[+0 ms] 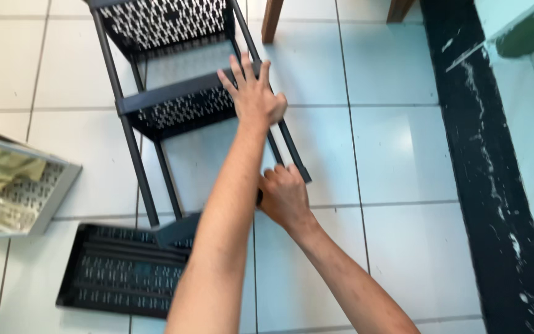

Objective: The person disassembles a black perforated metal shelving unit by hand. They remove trays and legs one by one, placing the parts on the tiled floor. The unit is taken apart into separate trays and leg pieces.

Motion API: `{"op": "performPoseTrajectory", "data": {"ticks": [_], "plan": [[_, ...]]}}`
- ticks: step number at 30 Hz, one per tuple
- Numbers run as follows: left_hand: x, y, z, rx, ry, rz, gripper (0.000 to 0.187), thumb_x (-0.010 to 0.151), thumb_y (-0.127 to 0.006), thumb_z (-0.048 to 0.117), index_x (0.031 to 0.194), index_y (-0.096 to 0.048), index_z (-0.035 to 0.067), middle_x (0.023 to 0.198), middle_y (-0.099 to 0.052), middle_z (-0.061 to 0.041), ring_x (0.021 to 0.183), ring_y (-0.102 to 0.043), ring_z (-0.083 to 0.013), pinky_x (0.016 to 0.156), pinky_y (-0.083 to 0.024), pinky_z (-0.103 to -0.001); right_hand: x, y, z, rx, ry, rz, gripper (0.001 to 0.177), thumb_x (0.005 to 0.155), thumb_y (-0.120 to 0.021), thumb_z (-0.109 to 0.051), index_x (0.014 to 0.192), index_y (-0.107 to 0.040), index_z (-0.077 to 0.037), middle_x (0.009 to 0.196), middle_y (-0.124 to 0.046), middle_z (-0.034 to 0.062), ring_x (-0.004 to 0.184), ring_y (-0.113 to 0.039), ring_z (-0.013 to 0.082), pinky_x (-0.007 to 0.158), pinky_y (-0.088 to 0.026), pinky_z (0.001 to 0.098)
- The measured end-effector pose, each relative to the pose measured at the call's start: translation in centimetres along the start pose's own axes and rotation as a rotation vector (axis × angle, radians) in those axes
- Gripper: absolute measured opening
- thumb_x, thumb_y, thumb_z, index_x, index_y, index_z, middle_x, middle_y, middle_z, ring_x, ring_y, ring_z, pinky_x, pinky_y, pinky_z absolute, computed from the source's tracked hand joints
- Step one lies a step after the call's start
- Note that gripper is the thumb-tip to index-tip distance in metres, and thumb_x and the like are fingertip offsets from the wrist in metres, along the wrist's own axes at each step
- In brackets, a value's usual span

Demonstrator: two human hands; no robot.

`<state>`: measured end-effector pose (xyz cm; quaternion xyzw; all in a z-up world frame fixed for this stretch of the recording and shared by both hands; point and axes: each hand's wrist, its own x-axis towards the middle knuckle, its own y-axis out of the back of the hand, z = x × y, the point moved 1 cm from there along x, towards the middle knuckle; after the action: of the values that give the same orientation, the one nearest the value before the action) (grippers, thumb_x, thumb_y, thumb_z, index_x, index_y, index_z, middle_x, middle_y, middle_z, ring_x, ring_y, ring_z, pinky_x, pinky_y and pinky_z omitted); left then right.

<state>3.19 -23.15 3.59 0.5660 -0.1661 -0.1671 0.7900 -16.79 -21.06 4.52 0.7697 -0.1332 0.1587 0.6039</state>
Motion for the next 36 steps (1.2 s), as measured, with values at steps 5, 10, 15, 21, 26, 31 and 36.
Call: {"op": "performPoseTrajectory", "data": {"ticks": [5,10,15,21,26,31,36], "plan": [[1.0,1.7,-1.5,-0.075,-0.077,-0.052,0.094,0.079,-0.062,0.051,0.159,-0.02,0.024,0.164,-0.008,-0.024,0.151,0.001,-0.0441,0.116,0.006,-0.07,1.5,2.8,-0.9,0.159,0.017,-0.03,0.05,0.053,-0.093,-0.044,0.077,-0.067,-0.009,0.077,-0.061,0.0064,0.079,-0.056,0.025,0.072,-0.04,0.0425],[-3.7,3.0,-4.7,-0.117,-0.221,0.141,0.08,0.103,-0.056,0.047,0.169,-0.019,0.02,0.17,-0.016,-0.026,0.162,-0.007,-0.0464,0.125,0.004,-0.072,-1.9,4.3,0.9,0.242,-0.136,0.387,0.054,0.079,-0.081,-0.045,0.113,-0.055,-0.012,0.119,-0.053,0.012,0.12,-0.048,0.0296,0.105,-0.036,0.0471],[-12.6,7.1,-11.8,0.125,-0.114,-0.012,0.087,0.089,-0.062,0.044,0.162,-0.018,0.026,0.168,-0.006,-0.029,0.153,0.009,-0.048,0.117,0.006,-0.071,1.2,1.1,8.2,0.432,-0.545,0.142,0.069,0.089,-0.072,-0.043,0.134,-0.049,0.004,0.11,-0.062,0.0155,0.106,-0.058,0.0293,0.086,-0.047,0.0426],[-18.2,9.0,-16.9,-0.171,0.276,-0.042,0.1,0.094,-0.057,0.043,0.161,0.003,0.0,0.163,-0.002,-0.036,0.151,-0.002,-0.0496,0.118,-0.003,-0.067,5.3,-3.2,10.6,1.108,-0.911,-0.246,0.051,0.107,-0.05,-0.048,0.105,-0.064,0.001,0.055,-0.048,-0.0033,0.051,-0.056,0.0141,0.058,-0.049,0.0335],[-20.9,5.2,-18.5,-0.492,0.186,0.09,0.096,0.099,-0.053,0.038,0.156,0.001,-0.015,0.165,-0.004,-0.038,0.156,-0.011,-0.0453,0.126,-0.016,-0.043,8.7,2.3,8.1,0.818,-0.726,-0.194,0.049,0.106,-0.049,-0.046,0.097,-0.07,-0.003,0.056,-0.046,-0.0036,0.047,-0.044,0.0121,0.046,-0.039,0.0327],[-21.2,1.4,-18.3,-0.562,0.191,-0.12,0.099,0.097,-0.056,0.042,0.154,0.0,-0.015,0.164,-0.007,-0.035,0.155,-0.012,-0.041,0.126,-0.014,-0.039,11.7,10.0,4.2,0.449,-0.464,-0.148,0.043,0.106,-0.054,-0.04,0.095,-0.073,-0.003,0.056,-0.055,0.006,0.047,-0.051,0.0173,0.046,-0.041,0.0365],[-21.2,1.0,-16.0,-0.495,0.06,-0.375,0.094,0.098,-0.058,0.046,0.155,-0.008,-0.01,0.164,-0.013,-0.031,0.154,-0.015,-0.0386,0.123,-0.018,-0.04,10.5,13.4,-1.2,0.054,-0.201,0.02,0.042,0.107,-0.059,-0.039,0.092,-0.069,-0.001,0.06,-0.064,0.0205,0.054,-0.063,0.0402,0.049,-0.049,0.0493]]}}
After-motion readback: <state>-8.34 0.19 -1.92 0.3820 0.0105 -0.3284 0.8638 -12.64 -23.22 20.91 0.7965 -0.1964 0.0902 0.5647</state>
